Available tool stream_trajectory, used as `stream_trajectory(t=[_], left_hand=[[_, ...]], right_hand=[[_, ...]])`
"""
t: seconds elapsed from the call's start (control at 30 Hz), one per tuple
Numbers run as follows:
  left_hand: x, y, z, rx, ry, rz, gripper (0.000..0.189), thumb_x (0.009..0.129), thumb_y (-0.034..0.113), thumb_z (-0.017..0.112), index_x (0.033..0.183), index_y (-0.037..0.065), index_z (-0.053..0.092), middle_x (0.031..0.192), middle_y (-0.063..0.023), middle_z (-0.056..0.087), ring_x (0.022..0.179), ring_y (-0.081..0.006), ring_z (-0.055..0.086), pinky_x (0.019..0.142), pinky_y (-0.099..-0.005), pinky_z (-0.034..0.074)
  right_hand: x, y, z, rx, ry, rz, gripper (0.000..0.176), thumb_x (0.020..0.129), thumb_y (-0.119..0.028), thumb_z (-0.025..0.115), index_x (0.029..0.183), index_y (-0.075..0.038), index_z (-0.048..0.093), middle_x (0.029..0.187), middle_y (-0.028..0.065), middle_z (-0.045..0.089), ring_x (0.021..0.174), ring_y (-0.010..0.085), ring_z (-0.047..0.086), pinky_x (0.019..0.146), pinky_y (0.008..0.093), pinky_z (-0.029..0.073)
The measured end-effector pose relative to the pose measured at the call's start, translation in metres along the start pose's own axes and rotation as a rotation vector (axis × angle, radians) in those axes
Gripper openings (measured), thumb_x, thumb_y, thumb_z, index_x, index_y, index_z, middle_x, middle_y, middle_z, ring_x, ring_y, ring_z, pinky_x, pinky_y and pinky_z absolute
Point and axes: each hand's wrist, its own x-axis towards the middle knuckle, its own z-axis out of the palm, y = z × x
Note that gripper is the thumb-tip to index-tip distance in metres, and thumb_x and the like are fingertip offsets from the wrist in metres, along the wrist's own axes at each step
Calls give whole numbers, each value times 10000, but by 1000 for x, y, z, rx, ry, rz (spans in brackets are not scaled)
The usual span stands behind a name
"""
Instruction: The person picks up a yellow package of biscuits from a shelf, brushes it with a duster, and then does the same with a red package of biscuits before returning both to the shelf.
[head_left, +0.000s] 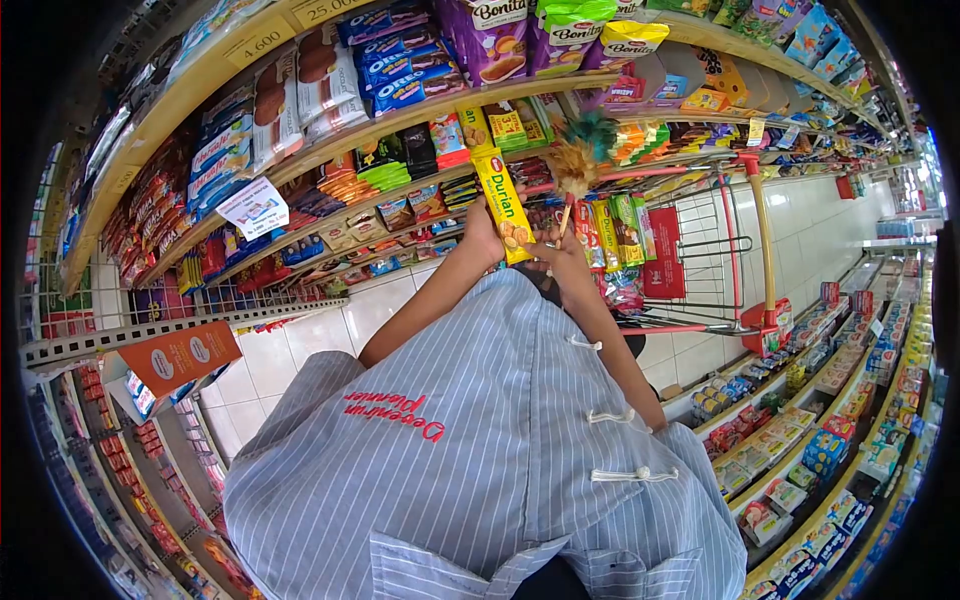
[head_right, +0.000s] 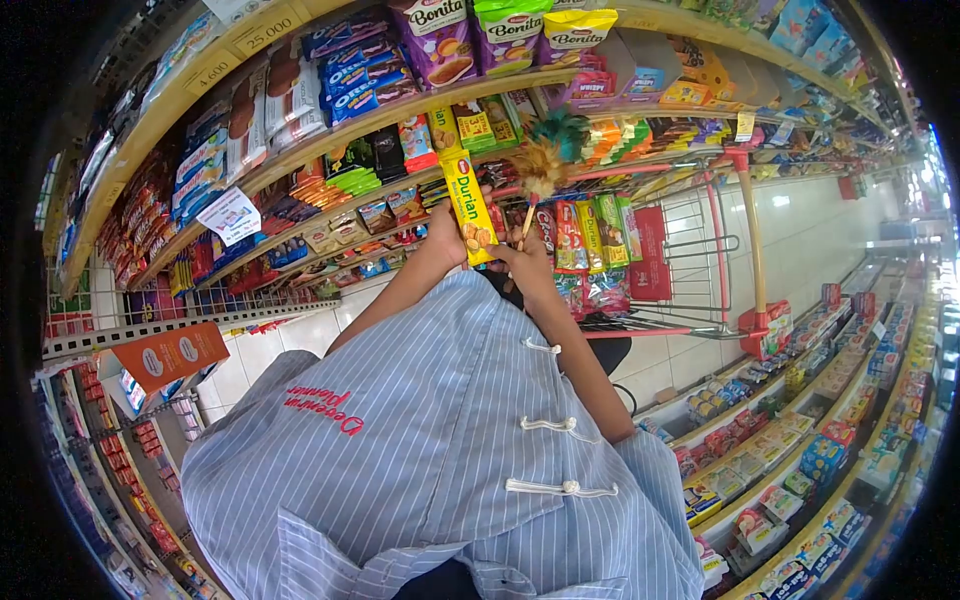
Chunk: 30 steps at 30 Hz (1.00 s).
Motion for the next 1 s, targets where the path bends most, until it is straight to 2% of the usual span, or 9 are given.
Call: stream_trajectory(t=[0.37,0.43,0.53,0.6,0.8,0.9,1.0], left_hand=[[-6,-4,2,28,-5,5,460,935,326,272,1131,30,564,918,-95,620,791,-265,609,719,-536,502],[-15,-6,14,68,58,16,475,935,335,259,1126,25,565,926,-102,616,805,-266,605,744,-544,499],[-11,-5,9,48,25,7,485,938,338,246,1127,24,565,942,-106,613,805,-267,602,758,-565,494],[-11,-4,11,47,33,8,483,939,335,246,1131,27,564,948,-104,611,805,-268,601,755,-571,493],[-4,2,7,44,44,50,455,948,302,242,1167,47,549,1020,-102,616,823,-265,596,769,-549,498],[-10,5,20,72,81,88,449,955,295,239,1188,52,536,1063,-106,616,838,-261,598,779,-532,502],[-9,7,21,68,95,104,451,959,300,238,1197,50,529,1070,-110,615,850,-269,602,786,-520,505]], right_hand=[[0,6,-5,3,28,49,212,798,-7,629,952,-79,501,978,53,600,844,158,619,688,286,523],[0,6,-4,-3,31,84,212,797,-7,630,948,-81,502,974,51,599,838,156,617,686,285,523],[1,11,-6,12,5,8,225,792,-9,638,955,-83,501,963,47,599,835,155,615,687,285,523],[1,12,-2,63,43,-41,224,779,-71,670,921,-78,498,883,58,617,702,139,610,526,237,464],[4,8,0,25,52,-27,221,791,-109,675,922,-81,499,866,46,619,658,124,604,397,210,393],[8,9,1,30,29,-25,230,796,-118,673,934,-84,494,866,44,621,640,116,601,356,205,361],[10,7,2,19,24,-33,239,792,-107,677,921,-91,476,870,45,623,646,114,602,360,213,373]])
